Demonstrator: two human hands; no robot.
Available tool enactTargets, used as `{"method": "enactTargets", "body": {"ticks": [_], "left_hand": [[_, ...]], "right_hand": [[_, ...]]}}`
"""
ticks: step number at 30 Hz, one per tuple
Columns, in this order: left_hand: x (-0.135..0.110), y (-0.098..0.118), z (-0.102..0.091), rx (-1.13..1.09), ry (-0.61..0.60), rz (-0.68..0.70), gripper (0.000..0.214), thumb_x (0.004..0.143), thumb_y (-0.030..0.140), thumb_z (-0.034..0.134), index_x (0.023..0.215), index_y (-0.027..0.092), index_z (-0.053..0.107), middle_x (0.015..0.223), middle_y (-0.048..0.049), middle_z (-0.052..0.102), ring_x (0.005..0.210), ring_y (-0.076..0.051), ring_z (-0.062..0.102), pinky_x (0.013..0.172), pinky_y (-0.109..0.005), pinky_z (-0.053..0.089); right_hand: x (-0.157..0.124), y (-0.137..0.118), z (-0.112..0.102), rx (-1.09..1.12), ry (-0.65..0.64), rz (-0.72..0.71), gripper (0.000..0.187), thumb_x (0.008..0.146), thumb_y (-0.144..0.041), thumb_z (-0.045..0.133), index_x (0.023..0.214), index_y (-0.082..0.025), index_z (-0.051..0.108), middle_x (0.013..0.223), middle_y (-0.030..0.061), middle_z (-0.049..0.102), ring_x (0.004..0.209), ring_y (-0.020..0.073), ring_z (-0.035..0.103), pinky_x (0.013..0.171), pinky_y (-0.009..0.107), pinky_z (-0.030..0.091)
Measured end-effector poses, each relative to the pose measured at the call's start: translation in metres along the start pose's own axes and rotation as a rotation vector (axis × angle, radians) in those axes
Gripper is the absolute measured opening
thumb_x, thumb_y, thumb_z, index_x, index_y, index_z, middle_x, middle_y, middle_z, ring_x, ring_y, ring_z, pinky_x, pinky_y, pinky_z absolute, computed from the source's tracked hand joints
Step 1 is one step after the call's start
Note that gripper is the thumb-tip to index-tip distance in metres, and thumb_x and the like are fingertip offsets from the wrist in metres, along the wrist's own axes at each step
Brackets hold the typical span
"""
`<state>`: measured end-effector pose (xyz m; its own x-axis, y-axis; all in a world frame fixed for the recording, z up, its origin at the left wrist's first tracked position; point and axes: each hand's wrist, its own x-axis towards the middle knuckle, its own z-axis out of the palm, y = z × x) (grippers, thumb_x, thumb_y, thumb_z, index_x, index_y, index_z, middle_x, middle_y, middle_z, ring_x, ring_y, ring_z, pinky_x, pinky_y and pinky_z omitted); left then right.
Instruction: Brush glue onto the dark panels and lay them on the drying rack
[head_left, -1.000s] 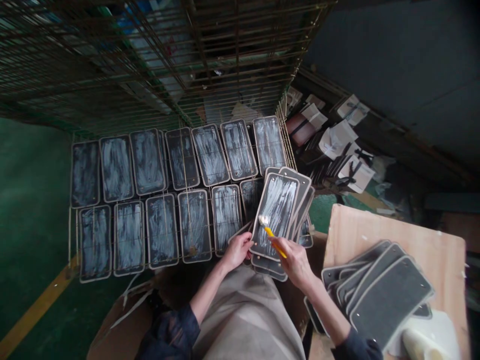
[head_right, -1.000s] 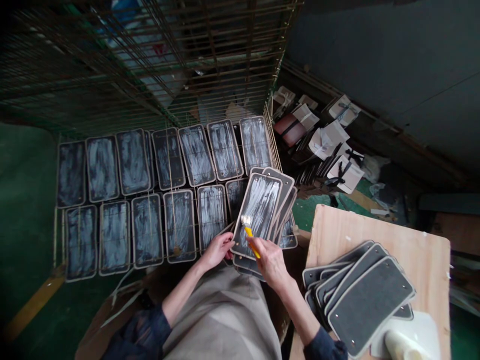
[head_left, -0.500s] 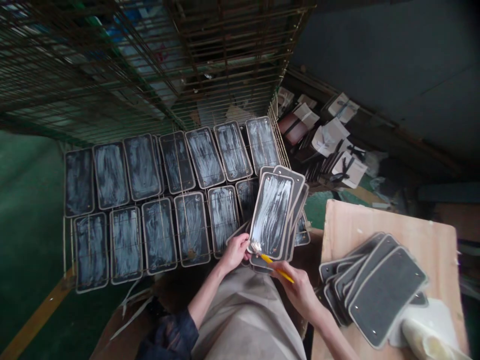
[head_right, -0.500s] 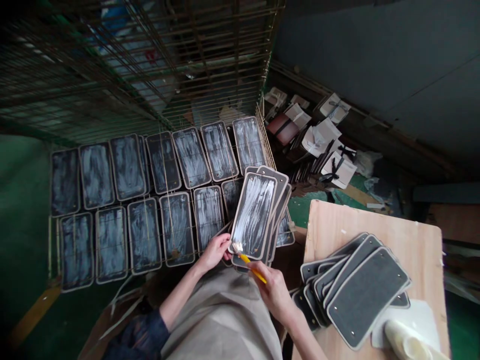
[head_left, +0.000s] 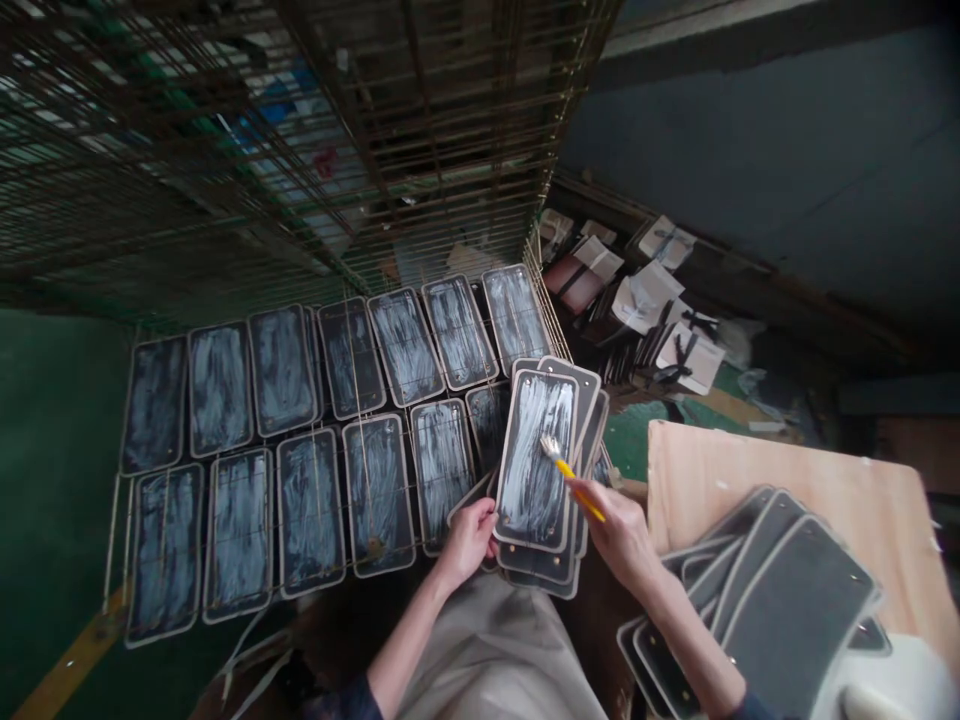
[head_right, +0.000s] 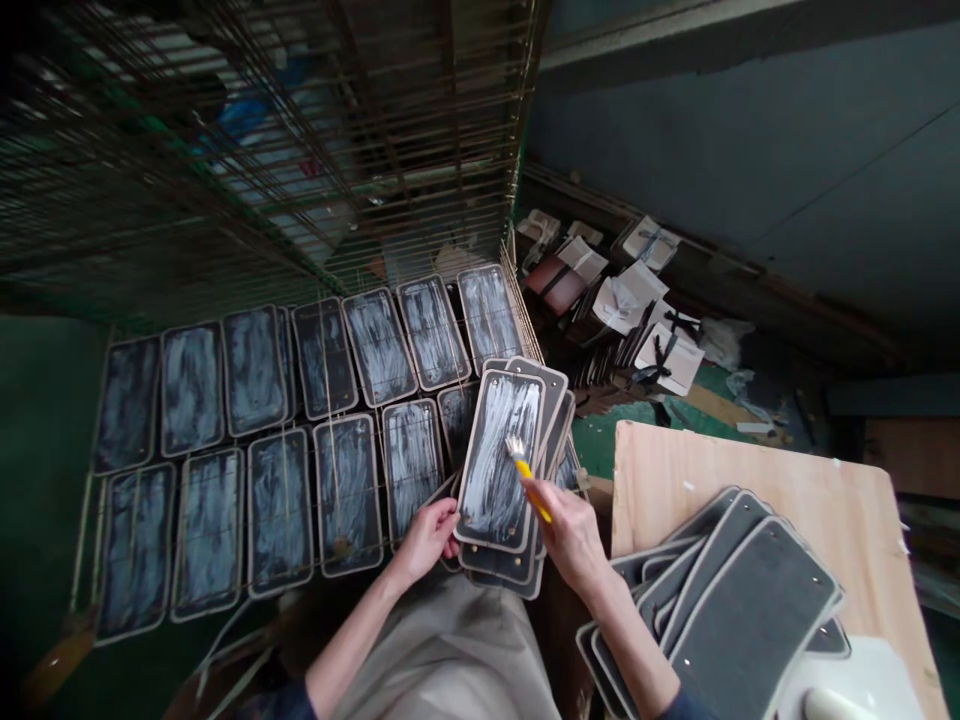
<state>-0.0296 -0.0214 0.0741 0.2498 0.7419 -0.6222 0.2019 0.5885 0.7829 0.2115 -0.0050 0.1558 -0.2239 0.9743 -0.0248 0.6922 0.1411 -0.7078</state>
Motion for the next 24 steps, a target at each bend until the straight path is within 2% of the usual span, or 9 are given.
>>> {"method": "enactTargets", "body": {"ticks": [3,5,6,8,10,13,18,21,24], "left_hand": [[0.0,-0.002,0.003,-0.012,0.008,-0.001,0.027,0.086,0.042,0.046,0.073,0.018,0.047,0.052,0.0045,0.052,0.041,-0.011,0.056,0.035,-0.017,0.038],[0.0,-0.002,0.005,-0.026,0.003,-0.01,0.028,0.086,0.044,0.045,0.073,0.018,0.046,0.05,0.005,0.051,0.04,-0.011,0.055,0.034,-0.016,0.036],[0.001,-0.001,0.005,-0.034,0.0,-0.018,0.029,0.085,0.045,0.045,0.072,0.018,0.046,0.049,0.0052,0.05,0.039,-0.011,0.054,0.034,-0.016,0.036],[0.002,0.001,0.006,-0.043,-0.006,-0.036,0.032,0.085,0.047,0.046,0.072,0.018,0.046,0.049,0.0052,0.05,0.037,-0.01,0.052,0.033,-0.016,0.034],[0.002,0.003,0.006,-0.042,-0.015,-0.052,0.033,0.084,0.049,0.047,0.072,0.018,0.046,0.049,0.005,0.051,0.036,-0.009,0.051,0.033,-0.016,0.034],[0.002,0.004,0.005,-0.043,-0.029,-0.05,0.033,0.083,0.049,0.048,0.073,0.018,0.047,0.052,0.0049,0.052,0.037,-0.008,0.051,0.033,-0.015,0.034],[0.003,-0.001,0.004,-0.043,-0.033,-0.027,0.03,0.085,0.046,0.047,0.075,0.018,0.047,0.056,0.0049,0.051,0.039,-0.009,0.053,0.033,-0.016,0.034],[0.003,-0.001,0.003,-0.031,-0.017,-0.022,0.028,0.085,0.045,0.048,0.077,0.018,0.048,0.056,0.0051,0.051,0.04,-0.01,0.054,0.033,-0.017,0.034],[0.002,0.0,0.002,-0.016,-0.018,-0.019,0.027,0.085,0.044,0.047,0.078,0.018,0.049,0.055,0.0049,0.052,0.041,-0.01,0.054,0.034,-0.017,0.035]], "right_hand": [[-0.035,-0.013,0.011,0.014,-0.115,0.037,0.029,0.093,-0.02,0.04,0.119,-0.028,0.049,0.088,0.0057,0.065,0.071,0.0199,0.063,0.064,0.031,0.05],[-0.057,-0.02,0.015,0.067,-0.129,0.06,0.026,0.093,-0.023,0.041,0.116,-0.028,0.049,0.078,0.0031,0.063,0.061,0.0181,0.06,0.056,0.028,0.049],[-0.064,-0.022,0.016,0.118,-0.155,0.077,0.021,0.092,-0.025,0.043,0.112,-0.028,0.051,0.071,0.0011,0.061,0.055,0.0166,0.059,0.052,0.025,0.048],[-0.064,-0.026,0.014,0.202,-0.116,0.156,0.015,0.092,-0.031,0.044,0.103,-0.028,0.054,0.062,-0.0015,0.058,0.048,0.0152,0.056,0.046,0.022,0.045],[-0.046,-0.028,0.01,0.285,-0.032,0.211,0.017,0.092,-0.036,0.046,0.102,-0.027,0.056,0.064,-0.0002,0.06,0.052,0.0169,0.059,0.049,0.023,0.048],[0.0,-0.03,0.006,0.396,0.118,0.272,0.021,0.091,-0.039,0.05,0.106,-0.025,0.056,0.074,0.004,0.065,0.065,0.0218,0.066,0.06,0.029,0.054],[0.064,-0.025,0.024,0.685,0.395,0.376,0.027,0.089,-0.044,0.053,0.106,-0.023,0.053,0.08,0.0063,0.066,0.071,0.0247,0.067,0.063,0.038,0.058],[0.073,-0.023,0.04,0.817,0.457,0.442,0.03,0.089,-0.048,0.051,0.104,-0.021,0.052,0.077,0.0055,0.066,0.069,0.0243,0.067,0.061,0.039,0.058],[0.059,-0.023,0.05,0.87,0.406,0.513,0.031,0.089,-0.049,0.053,0.102,-0.021,0.051,0.073,0.0034,0.065,0.066,0.0242,0.067,0.059,0.038,0.058]]}}
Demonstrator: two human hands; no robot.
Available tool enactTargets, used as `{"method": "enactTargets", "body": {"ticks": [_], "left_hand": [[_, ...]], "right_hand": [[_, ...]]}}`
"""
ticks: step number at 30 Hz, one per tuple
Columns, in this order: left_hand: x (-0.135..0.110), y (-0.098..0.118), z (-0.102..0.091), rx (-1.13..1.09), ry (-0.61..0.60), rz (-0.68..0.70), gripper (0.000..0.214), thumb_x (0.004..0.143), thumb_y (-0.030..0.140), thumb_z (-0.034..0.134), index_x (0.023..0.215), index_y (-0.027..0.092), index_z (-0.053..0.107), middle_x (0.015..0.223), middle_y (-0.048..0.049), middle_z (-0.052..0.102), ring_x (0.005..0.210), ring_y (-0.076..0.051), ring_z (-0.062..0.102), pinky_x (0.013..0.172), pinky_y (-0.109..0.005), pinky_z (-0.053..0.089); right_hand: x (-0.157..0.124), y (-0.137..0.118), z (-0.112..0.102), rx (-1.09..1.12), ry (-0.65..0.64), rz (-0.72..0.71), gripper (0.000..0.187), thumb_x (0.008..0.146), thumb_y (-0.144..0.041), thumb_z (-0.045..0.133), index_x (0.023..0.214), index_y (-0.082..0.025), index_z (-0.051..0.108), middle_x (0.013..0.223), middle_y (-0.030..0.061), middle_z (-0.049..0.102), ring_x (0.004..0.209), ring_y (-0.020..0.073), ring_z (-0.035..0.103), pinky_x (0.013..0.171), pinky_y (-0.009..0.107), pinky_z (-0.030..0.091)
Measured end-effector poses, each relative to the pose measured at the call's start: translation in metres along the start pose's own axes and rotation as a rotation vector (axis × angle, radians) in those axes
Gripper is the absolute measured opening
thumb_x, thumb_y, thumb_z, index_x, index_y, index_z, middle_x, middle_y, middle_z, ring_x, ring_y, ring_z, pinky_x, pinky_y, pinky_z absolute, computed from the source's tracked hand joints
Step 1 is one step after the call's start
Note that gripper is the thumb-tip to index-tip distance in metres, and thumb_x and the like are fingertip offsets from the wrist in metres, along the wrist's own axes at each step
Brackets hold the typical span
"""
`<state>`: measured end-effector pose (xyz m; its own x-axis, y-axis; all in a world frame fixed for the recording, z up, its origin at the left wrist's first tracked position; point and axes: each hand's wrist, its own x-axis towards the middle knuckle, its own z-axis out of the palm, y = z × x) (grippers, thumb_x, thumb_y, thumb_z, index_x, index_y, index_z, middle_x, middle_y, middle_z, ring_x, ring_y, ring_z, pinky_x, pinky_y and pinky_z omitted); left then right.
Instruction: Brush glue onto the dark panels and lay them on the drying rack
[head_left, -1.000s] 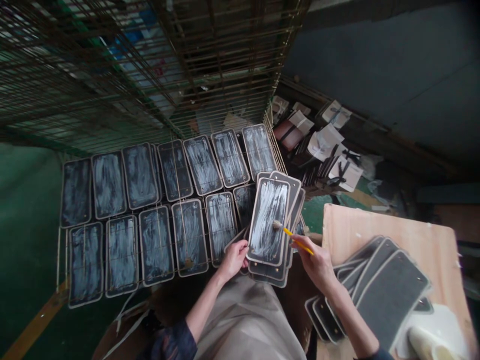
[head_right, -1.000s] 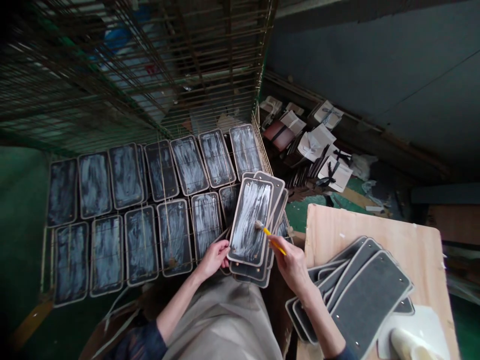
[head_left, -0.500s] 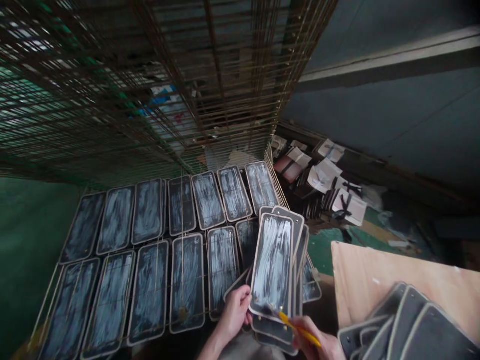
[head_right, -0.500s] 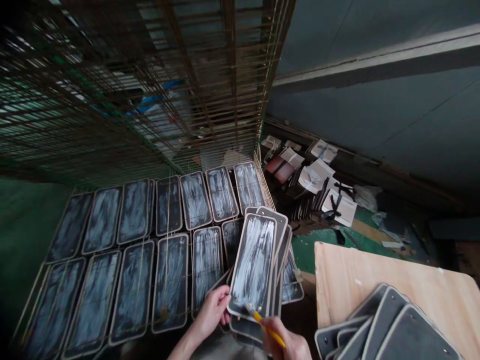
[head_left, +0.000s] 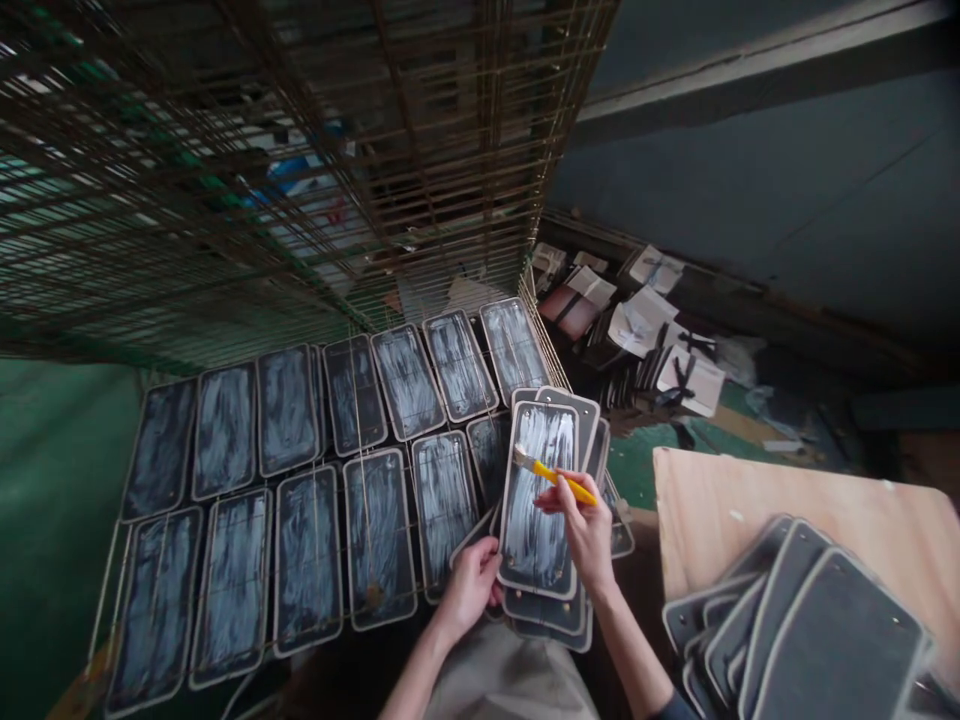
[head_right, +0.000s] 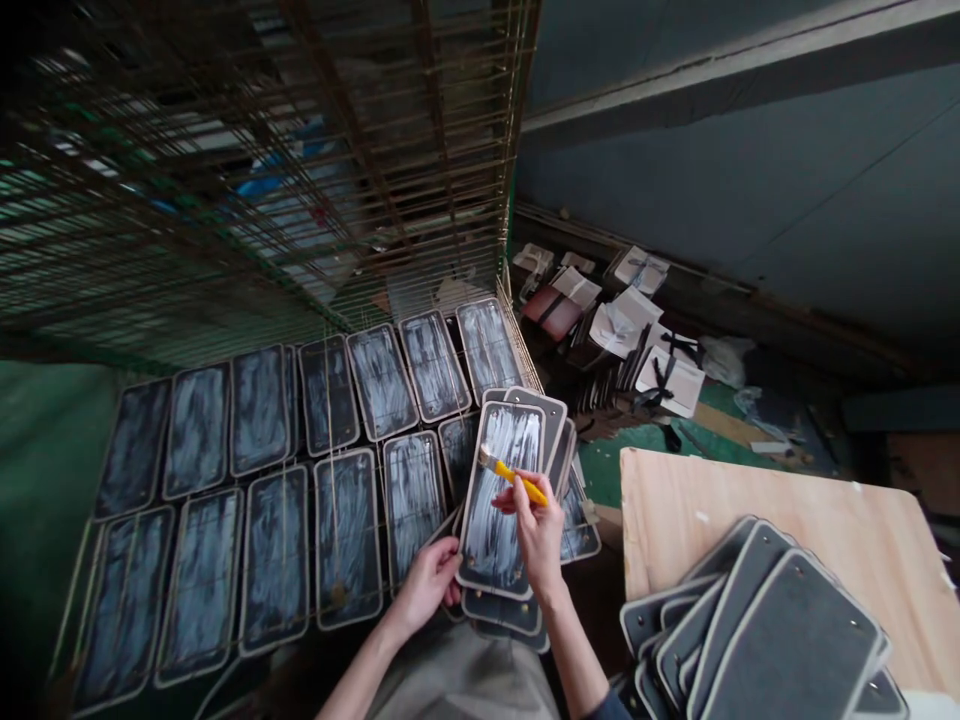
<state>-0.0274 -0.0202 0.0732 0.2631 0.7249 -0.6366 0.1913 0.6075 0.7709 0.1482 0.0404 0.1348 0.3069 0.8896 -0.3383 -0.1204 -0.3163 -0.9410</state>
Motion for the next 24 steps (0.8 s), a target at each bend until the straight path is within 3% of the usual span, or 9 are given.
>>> {"method": "enactTargets", "body": {"ticks": [5,8,11,19,24], "left_hand": [[-0.001,0.001,-0.003,0.012,-0.026,0.017,0.025,0.087,0.04,0.045,0.077,0.017,0.05,0.057,0.0041,0.053,0.042,-0.01,0.055,0.036,-0.017,0.037],[-0.001,0.0,-0.004,0.014,-0.04,0.023,0.026,0.087,0.041,0.044,0.08,0.017,0.052,0.058,0.0031,0.055,0.043,-0.01,0.056,0.036,-0.017,0.037],[-0.001,-0.002,-0.003,0.026,-0.042,0.022,0.027,0.087,0.041,0.044,0.081,0.016,0.053,0.059,0.0027,0.055,0.043,-0.01,0.056,0.036,-0.017,0.037],[-0.001,-0.001,-0.002,0.048,-0.029,0.014,0.024,0.087,0.037,0.044,0.083,0.016,0.053,0.055,0.0035,0.054,0.042,-0.009,0.055,0.037,-0.016,0.038],[-0.002,0.0,-0.001,0.045,-0.017,0.03,0.025,0.088,0.038,0.045,0.083,0.015,0.054,0.055,0.0034,0.054,0.041,-0.008,0.053,0.037,-0.015,0.038]], "right_hand": [[-0.037,0.005,-0.023,-0.014,-0.084,0.118,0.03,0.088,-0.048,0.056,0.101,-0.021,0.051,0.073,0.0031,0.066,0.066,0.0242,0.068,0.057,0.036,0.057],[-0.044,-0.001,-0.035,-0.004,-0.165,0.177,0.031,0.087,-0.048,0.057,0.099,-0.02,0.052,0.071,0.0028,0.067,0.062,0.0228,0.067,0.054,0.033,0.056],[-0.031,-0.004,-0.041,0.009,-0.184,0.17,0.032,0.087,-0.048,0.056,0.099,-0.019,0.051,0.07,0.0026,0.067,0.061,0.0208,0.067,0.054,0.03,0.054],[0.021,0.007,-0.038,-0.024,-0.216,-0.018,0.031,0.089,-0.046,0.055,0.102,-0.018,0.053,0.072,0.0025,0.067,0.065,0.0191,0.068,0.059,0.029,0.056],[0.039,-0.002,-0.037,-0.105,0.006,-0.23,0.026,0.091,-0.043,0.053,0.103,-0.019,0.055,0.076,0.0024,0.067,0.07,0.0191,0.068,0.066,0.032,0.056]]}}
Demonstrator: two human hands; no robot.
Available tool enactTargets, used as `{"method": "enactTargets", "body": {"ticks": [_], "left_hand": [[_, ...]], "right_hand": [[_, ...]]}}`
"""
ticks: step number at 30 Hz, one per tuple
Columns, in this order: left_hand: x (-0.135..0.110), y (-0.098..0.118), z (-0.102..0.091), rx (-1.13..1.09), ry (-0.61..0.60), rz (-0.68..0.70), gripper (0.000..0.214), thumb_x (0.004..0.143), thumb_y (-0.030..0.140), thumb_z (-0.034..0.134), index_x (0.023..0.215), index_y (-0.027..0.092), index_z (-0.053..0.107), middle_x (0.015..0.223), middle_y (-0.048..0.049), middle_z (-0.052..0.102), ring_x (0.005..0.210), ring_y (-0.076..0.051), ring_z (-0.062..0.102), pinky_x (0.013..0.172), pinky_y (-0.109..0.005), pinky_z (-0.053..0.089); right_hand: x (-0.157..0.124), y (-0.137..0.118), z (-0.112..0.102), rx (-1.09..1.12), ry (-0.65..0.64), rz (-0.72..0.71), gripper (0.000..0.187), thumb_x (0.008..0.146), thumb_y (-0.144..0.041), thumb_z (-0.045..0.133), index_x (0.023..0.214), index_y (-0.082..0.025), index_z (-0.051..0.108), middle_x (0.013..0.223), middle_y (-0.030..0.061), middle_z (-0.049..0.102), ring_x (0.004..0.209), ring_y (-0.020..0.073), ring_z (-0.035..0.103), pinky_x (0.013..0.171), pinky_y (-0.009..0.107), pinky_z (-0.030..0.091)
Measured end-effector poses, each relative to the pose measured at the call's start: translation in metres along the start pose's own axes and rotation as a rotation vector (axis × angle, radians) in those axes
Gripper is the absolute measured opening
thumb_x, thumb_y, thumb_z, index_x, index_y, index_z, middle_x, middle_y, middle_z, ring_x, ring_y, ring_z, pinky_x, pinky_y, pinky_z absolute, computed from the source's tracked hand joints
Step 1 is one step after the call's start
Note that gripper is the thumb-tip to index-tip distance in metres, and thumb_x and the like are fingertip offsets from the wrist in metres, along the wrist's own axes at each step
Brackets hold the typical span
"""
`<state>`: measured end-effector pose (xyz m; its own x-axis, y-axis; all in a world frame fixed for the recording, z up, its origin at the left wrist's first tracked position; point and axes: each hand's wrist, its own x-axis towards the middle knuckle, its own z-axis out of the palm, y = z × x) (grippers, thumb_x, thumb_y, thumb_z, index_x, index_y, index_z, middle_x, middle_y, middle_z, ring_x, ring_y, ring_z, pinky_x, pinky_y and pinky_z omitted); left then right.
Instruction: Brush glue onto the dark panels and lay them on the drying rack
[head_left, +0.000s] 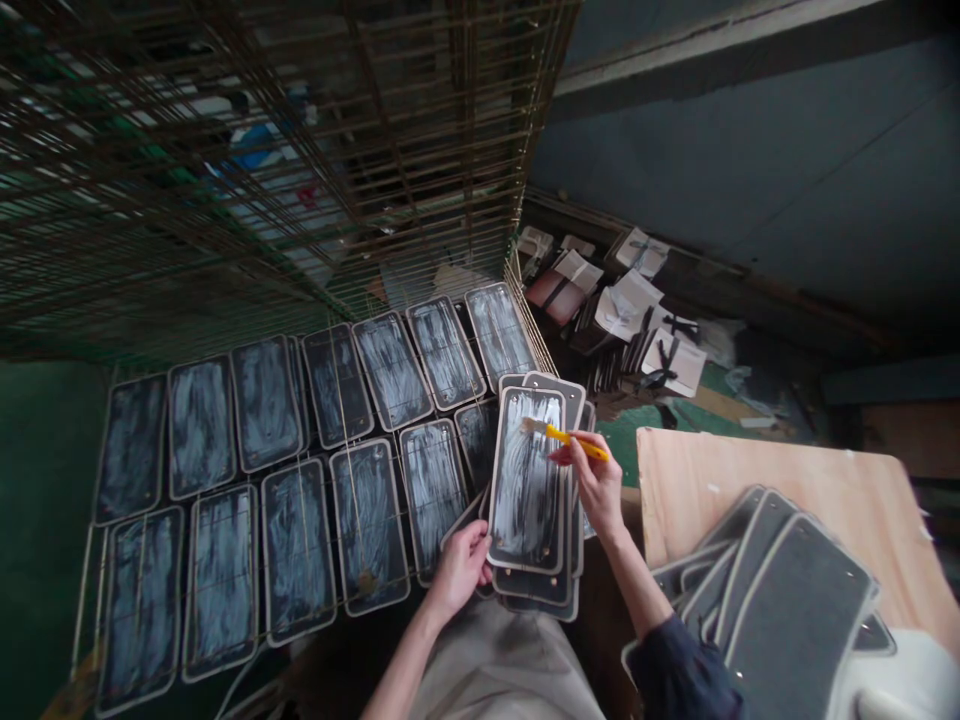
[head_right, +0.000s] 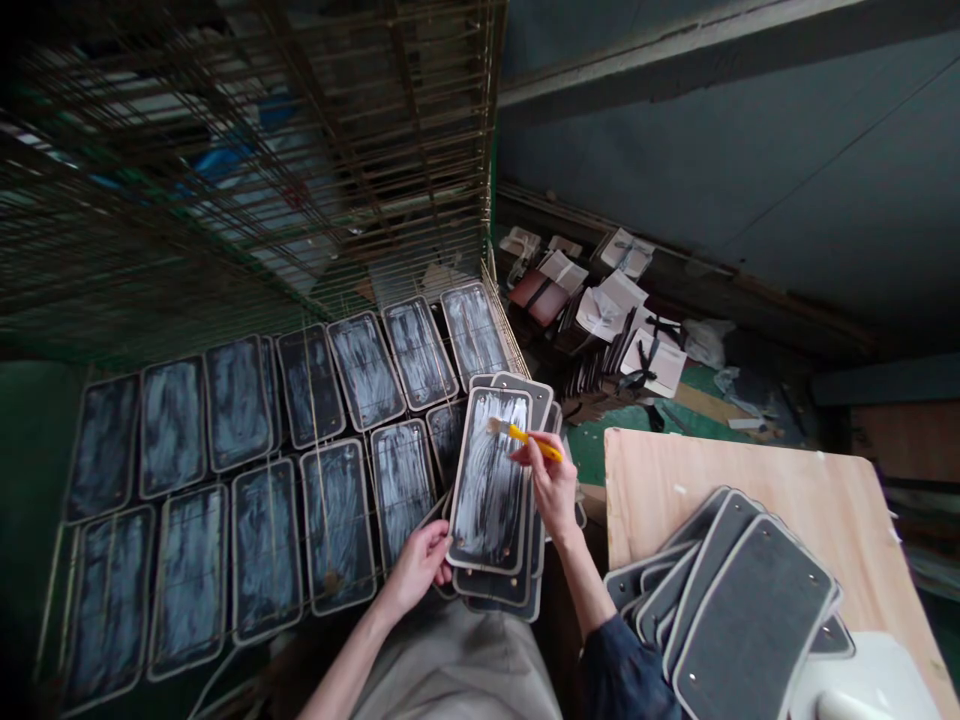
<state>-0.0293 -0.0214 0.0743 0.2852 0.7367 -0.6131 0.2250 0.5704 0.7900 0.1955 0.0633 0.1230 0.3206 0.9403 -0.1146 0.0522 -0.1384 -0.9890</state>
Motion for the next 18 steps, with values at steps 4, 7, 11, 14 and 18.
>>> {"method": "enactTargets", "body": {"ticks": [4,7,11,14,18], "left_hand": [[0.0,-0.001,0.001,-0.012,0.011,0.002,0.024,0.088,0.037,0.045,0.085,0.015,0.054,0.057,0.003,0.055,0.042,-0.009,0.055,0.037,-0.016,0.039],[0.0,-0.001,0.001,-0.007,0.008,-0.001,0.025,0.088,0.038,0.046,0.085,0.015,0.054,0.058,0.0029,0.055,0.042,-0.009,0.055,0.037,-0.016,0.039],[0.001,-0.001,0.0,-0.028,-0.002,0.001,0.027,0.087,0.041,0.046,0.085,0.015,0.055,0.059,0.0024,0.056,0.042,-0.009,0.055,0.037,-0.016,0.039],[0.001,-0.002,0.0,-0.037,0.006,-0.002,0.028,0.087,0.042,0.047,0.085,0.015,0.055,0.06,0.0023,0.056,0.042,-0.009,0.055,0.037,-0.016,0.039],[0.001,-0.001,0.001,-0.024,0.008,-0.001,0.028,0.087,0.04,0.045,0.082,0.015,0.055,0.057,0.0026,0.055,0.042,-0.009,0.054,0.037,-0.016,0.039]], "right_hand": [[0.011,-0.006,-0.008,-0.223,0.101,-0.167,0.023,0.092,-0.037,0.051,0.108,-0.021,0.054,0.085,0.0027,0.067,0.079,0.0186,0.067,0.073,0.031,0.054],[0.009,-0.006,-0.012,-0.444,0.062,-0.219,0.021,0.093,-0.035,0.048,0.108,-0.021,0.055,0.085,0.0027,0.068,0.077,0.0179,0.067,0.07,0.029,0.052],[-0.003,-0.009,-0.007,-0.51,-0.068,-0.175,0.019,0.094,-0.035,0.046,0.106,-0.022,0.055,0.08,0.0016,0.068,0.07,0.0169,0.067,0.066,0.026,0.051],[0.0,-0.014,0.0,-0.388,-0.093,-0.161,0.021,0.094,-0.037,0.046,0.107,-0.021,0.054,0.083,0.0028,0.068,0.076,0.018,0.068,0.068,0.027,0.052],[0.021,-0.01,0.002,-0.337,-0.082,-0.152,0.023,0.093,-0.039,0.049,0.106,-0.021,0.055,0.08,0.0025,0.068,0.075,0.0189,0.069,0.067,0.026,0.053]]}}
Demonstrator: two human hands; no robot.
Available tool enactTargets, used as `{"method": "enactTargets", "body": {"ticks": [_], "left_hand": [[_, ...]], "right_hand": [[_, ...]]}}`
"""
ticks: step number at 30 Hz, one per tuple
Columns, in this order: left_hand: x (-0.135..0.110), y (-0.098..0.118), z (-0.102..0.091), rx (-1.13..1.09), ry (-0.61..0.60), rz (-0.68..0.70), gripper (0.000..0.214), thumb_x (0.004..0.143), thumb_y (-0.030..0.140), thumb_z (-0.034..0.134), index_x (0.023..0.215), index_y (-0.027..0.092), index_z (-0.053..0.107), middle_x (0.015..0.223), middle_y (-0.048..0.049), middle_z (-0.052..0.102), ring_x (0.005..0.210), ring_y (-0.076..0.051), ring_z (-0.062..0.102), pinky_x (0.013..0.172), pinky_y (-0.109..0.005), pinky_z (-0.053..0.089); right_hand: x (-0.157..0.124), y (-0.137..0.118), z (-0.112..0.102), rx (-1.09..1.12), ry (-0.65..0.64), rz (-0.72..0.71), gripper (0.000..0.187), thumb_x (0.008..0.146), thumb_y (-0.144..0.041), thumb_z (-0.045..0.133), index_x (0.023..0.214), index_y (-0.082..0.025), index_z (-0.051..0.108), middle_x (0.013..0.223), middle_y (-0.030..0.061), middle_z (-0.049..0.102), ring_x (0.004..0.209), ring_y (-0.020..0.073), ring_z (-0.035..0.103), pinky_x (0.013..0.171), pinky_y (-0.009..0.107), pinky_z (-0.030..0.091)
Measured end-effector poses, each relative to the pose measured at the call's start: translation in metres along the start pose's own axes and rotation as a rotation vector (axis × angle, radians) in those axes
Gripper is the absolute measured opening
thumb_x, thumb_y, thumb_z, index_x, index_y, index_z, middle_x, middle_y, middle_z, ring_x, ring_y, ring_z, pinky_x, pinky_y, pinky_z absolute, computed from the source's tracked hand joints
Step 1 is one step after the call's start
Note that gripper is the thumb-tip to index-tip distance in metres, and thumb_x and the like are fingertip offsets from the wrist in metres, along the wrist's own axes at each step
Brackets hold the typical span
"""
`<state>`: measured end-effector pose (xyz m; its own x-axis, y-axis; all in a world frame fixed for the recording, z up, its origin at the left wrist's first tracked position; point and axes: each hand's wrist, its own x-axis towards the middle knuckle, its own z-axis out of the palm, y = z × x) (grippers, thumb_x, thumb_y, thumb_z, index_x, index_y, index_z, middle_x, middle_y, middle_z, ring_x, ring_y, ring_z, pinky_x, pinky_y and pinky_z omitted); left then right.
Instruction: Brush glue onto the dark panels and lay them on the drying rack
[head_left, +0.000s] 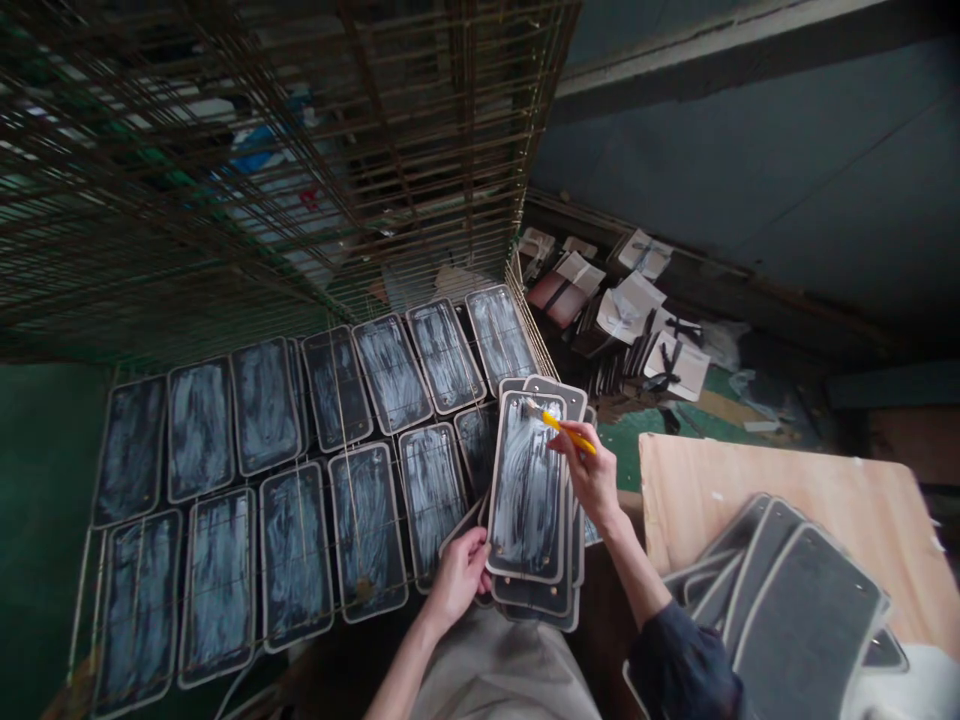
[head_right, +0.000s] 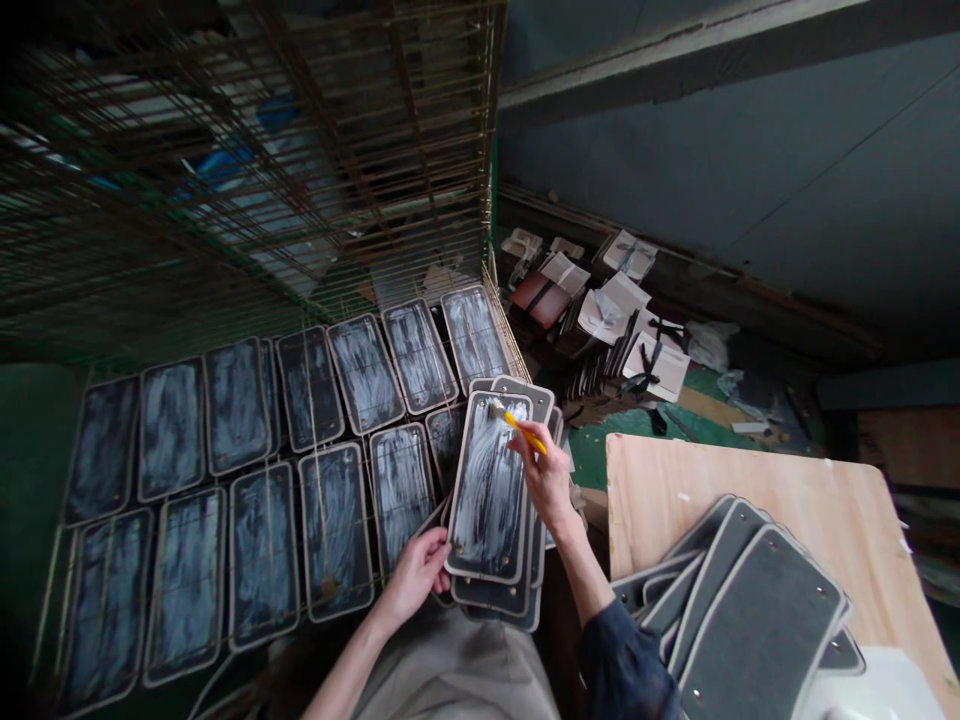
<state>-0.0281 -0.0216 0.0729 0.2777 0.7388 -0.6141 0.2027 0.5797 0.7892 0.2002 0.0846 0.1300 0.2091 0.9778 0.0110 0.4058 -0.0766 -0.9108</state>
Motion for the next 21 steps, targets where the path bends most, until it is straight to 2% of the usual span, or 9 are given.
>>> {"method": "enactTargets", "body": {"ticks": [5,10,14,21], "left_hand": [[0.001,0.001,0.002,-0.009,0.022,-0.005,0.028,0.087,0.041,0.046,0.083,0.015,0.054,0.056,0.0025,0.056,0.041,-0.009,0.054,0.037,-0.016,0.04],[0.002,0.002,0.003,-0.028,0.039,-0.012,0.03,0.085,0.044,0.048,0.084,0.015,0.055,0.057,0.0023,0.056,0.041,-0.009,0.055,0.036,-0.017,0.041],[0.002,0.001,0.002,-0.023,0.033,-0.012,0.03,0.085,0.043,0.048,0.083,0.015,0.055,0.057,0.0021,0.056,0.04,-0.009,0.055,0.036,-0.016,0.039],[0.0,0.0,0.003,-0.052,0.021,-0.018,0.029,0.085,0.043,0.048,0.086,0.014,0.054,0.057,0.0023,0.058,0.041,-0.01,0.056,0.036,-0.016,0.041]], "right_hand": [[0.009,0.019,-0.005,-0.068,0.083,-0.001,0.023,0.093,-0.039,0.048,0.106,-0.021,0.055,0.079,0.0017,0.067,0.073,0.018,0.068,0.066,0.025,0.052],[-0.002,0.019,-0.008,-0.174,0.084,-0.049,0.023,0.094,-0.037,0.046,0.107,-0.021,0.055,0.086,0.0031,0.067,0.077,0.0173,0.068,0.068,0.025,0.051],[-0.028,0.013,-0.013,-0.262,0.036,-0.049,0.021,0.095,-0.035,0.045,0.109,-0.022,0.055,0.086,0.0028,0.068,0.074,0.0161,0.066,0.068,0.024,0.049],[-0.096,-0.002,-0.032,-0.304,-0.138,-0.035,0.021,0.095,-0.029,0.045,0.113,-0.021,0.052,0.089,0.0049,0.066,0.075,0.0167,0.065,0.066,0.025,0.05]]}}
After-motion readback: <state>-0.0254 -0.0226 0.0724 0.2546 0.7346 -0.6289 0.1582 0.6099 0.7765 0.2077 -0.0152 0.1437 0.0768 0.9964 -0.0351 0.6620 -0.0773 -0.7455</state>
